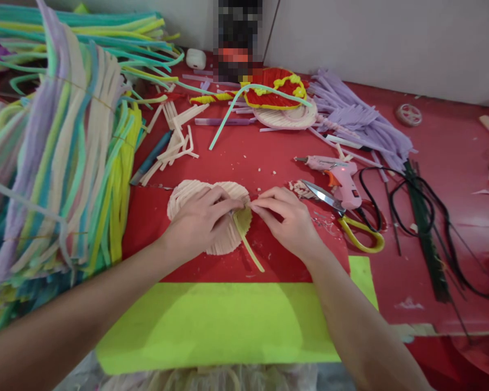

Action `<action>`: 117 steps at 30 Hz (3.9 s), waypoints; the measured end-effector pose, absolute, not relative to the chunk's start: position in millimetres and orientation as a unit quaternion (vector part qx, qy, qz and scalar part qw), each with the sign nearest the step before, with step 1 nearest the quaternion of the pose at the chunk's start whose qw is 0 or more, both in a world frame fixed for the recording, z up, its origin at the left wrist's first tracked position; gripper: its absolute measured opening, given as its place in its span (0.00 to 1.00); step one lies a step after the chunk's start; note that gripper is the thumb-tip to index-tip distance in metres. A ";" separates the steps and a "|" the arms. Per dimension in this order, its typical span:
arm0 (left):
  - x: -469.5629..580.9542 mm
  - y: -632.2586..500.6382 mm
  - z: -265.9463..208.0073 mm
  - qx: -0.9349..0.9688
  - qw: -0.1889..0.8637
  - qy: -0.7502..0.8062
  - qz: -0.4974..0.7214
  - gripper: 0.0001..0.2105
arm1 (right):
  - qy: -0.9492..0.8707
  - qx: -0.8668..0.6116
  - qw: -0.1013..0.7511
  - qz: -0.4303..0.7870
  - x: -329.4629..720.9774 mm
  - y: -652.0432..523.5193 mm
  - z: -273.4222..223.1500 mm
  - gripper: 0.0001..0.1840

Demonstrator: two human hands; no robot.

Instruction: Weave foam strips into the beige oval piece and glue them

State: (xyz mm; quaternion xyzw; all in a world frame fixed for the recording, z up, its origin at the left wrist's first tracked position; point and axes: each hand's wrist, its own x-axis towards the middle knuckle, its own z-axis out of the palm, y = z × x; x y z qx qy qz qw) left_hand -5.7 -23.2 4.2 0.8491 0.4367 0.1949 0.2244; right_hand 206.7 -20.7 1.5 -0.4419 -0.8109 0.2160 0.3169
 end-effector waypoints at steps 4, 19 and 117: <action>-5.2 -23.5 4.4 0.847 0.228 0.438 0.194 0.13 | -0.811 -0.442 0.316 0.215 205.8 -21.4 2.0 0.07; -2.4 -24.0 6.0 0.833 0.227 0.463 0.201 0.06 | -0.811 -0.442 0.311 0.223 204.2 -22.3 0.0 0.08; 15.4 -23.3 17.4 0.371 0.667 0.468 0.446 0.21 | -0.600 -0.541 0.450 0.381 213.8 -25.3 25.4 0.16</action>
